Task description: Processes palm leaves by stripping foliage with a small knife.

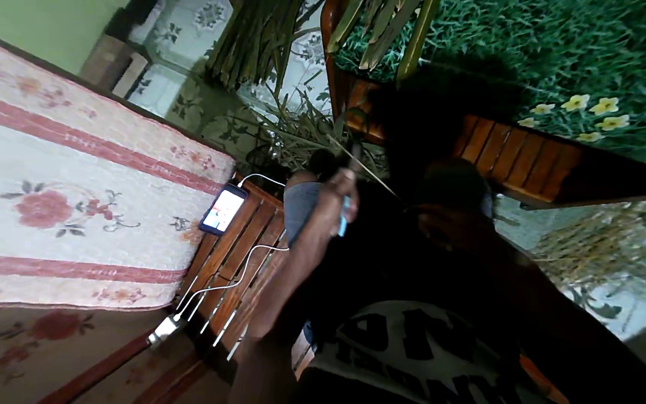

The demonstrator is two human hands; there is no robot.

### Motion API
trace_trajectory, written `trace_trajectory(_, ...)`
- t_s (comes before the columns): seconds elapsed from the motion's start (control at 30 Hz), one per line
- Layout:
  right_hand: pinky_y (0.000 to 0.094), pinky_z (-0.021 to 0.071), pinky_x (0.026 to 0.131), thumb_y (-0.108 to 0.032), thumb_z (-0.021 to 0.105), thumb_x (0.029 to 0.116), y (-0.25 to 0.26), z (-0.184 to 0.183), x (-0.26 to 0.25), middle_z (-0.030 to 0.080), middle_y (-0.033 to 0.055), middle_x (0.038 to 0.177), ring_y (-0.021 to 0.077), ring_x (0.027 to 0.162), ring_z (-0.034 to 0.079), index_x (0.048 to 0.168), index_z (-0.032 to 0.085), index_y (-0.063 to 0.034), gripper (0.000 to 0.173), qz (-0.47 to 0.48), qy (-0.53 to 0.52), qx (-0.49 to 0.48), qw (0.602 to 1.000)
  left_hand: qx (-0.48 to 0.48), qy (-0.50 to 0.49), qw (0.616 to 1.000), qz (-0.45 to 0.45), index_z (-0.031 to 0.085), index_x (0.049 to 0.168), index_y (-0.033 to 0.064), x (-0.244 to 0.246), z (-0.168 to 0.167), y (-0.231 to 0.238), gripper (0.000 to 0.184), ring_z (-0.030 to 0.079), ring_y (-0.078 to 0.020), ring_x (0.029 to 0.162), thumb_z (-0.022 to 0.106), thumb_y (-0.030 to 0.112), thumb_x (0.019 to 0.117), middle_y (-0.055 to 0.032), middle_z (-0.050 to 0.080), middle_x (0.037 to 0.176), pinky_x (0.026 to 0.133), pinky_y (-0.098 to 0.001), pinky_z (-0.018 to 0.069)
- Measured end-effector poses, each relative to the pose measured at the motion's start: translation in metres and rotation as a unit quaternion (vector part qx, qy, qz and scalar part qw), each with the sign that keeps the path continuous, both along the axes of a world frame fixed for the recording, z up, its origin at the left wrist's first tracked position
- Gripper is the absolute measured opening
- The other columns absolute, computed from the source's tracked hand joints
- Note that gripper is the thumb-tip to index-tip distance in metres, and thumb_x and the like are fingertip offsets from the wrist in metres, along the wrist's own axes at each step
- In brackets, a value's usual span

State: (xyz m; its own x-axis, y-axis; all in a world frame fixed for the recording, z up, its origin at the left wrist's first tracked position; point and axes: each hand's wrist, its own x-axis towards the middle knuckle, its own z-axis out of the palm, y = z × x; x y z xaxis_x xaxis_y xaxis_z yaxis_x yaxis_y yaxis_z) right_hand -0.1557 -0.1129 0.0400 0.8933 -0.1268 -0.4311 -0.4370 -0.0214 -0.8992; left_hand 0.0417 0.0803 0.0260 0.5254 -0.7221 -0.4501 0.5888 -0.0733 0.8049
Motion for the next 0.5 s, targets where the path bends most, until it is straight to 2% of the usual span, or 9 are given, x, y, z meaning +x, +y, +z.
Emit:
trace_trajectory(0.07, 0.0161, 0.0393, 0.045, -0.019, 0.042, 0.1072, 0.009, 0.001, 0.009, 0.06, -0.0073, 0.076, 0.0003, 0.053, 0.047, 0.131, 0.065, -0.0113, 0.034, -0.006, -0.019, 0.023, 1.0, -0.014, 0.01, 0.996, -0.085, 0.053, 0.134, 0.0075, -0.031, -0.001, -0.009, 0.031, 0.047, -0.0055, 0.044, 0.041, 0.023, 0.1106, 0.0011, 0.051, 0.061, 0.042, -0.0185, 0.0431)
trace_trajectory(0.1, 0.0154, 0.0385, 0.044, -0.017, 0.042, 0.1062, 0.011, 0.0, 0.01, 0.059, -0.0083, 0.074, -0.0005, 0.052, 0.046, 0.13, 0.065, -0.0103, 0.034, 0.002, -0.028, 0.036, 0.999, -0.023, 0.013, 0.996, -0.09, 0.057, 0.131, 0.0051, -0.034, 0.003, -0.01, 0.031, 0.046, -0.0042, 0.044, 0.04, 0.022, 0.1103, 0.0022, 0.052, 0.06, 0.042, -0.0176, 0.0427)
trace_trajectory(0.17, 0.0153, 0.0371, 0.042, -0.015, 0.042, 0.1038, 0.008, -0.006, 0.008, 0.057, -0.0096, 0.071, -0.0007, 0.05, 0.045, 0.129, 0.066, -0.0082, 0.035, 0.02, -0.039, 0.067, 0.997, -0.041, 0.024, 0.998, -0.035, 0.06, 0.134, 0.0064, -0.017, 0.01, -0.005, 0.04, 0.043, -0.0031, 0.042, 0.035, 0.026, 0.1112, 0.0045, 0.048, 0.057, 0.041, -0.0174, 0.0405)
trace_trajectory(0.27, 0.0156, 0.0361, 0.043, -0.015, 0.042, 0.1013, 0.004, -0.013, 0.005, 0.055, -0.0104, 0.068, -0.0003, 0.049, 0.044, 0.127, 0.066, -0.0071, 0.036, 0.034, -0.045, 0.096, 0.994, -0.071, 0.036, 0.997, 0.011, 0.058, 0.139, 0.0152, 0.002, 0.006, 0.001, 0.045, 0.042, -0.006, 0.04, 0.032, 0.039, 0.1108, 0.004, 0.045, 0.054, 0.04, -0.0207, 0.0411)
trace_trajectory(0.33, 0.015, 0.0378, 0.045, -0.015, 0.041, 0.1022, 0.004, -0.007, 0.006, 0.054, -0.0107, 0.068, -0.0011, 0.051, 0.044, 0.129, 0.064, -0.0064, 0.036, 0.038, -0.037, 0.083, 0.995, -0.055, 0.041, 0.997, -0.024, 0.057, 0.14, 0.0127, -0.011, 0.01, 0.0, 0.043, 0.044, -0.0063, 0.041, 0.033, 0.033, 0.1115, 0.0019, 0.048, 0.057, 0.04, -0.0201, 0.0418)
trace_trajectory(0.4, 0.014, 0.039, 0.046, -0.014, 0.04, 0.1032, 0.002, -0.002, 0.002, 0.054, -0.0095, 0.07, -0.0015, 0.052, 0.046, 0.131, 0.062, -0.0042, 0.037, 0.038, -0.027, 0.056, 0.997, -0.029, 0.035, 0.998, -0.043, 0.06, 0.136, 0.0055, -0.016, 0.02, 0.0, 0.039, 0.044, -0.0047, 0.042, 0.037, 0.026, 0.1117, 0.0023, 0.05, 0.058, 0.041, -0.0182, 0.0406)
trace_trajectory(0.5, 0.0151, 0.0408, 0.047, -0.018, 0.045, 0.1039, -0.011, -0.013, -0.019, 0.06, -0.0077, 0.074, -0.0013, 0.054, 0.048, 0.132, 0.064, -0.0062, 0.036, 0.054, -0.025, -0.009, 0.998, -0.017, 0.012, 0.997, 0.069, 0.062, 0.13, 0.0097, 0.02, 0.032, 0.012, 0.042, 0.039, -0.0023, 0.039, 0.032, 0.033, 0.1121, 0.0064, 0.043, 0.054, 0.037, -0.0163, 0.0366)
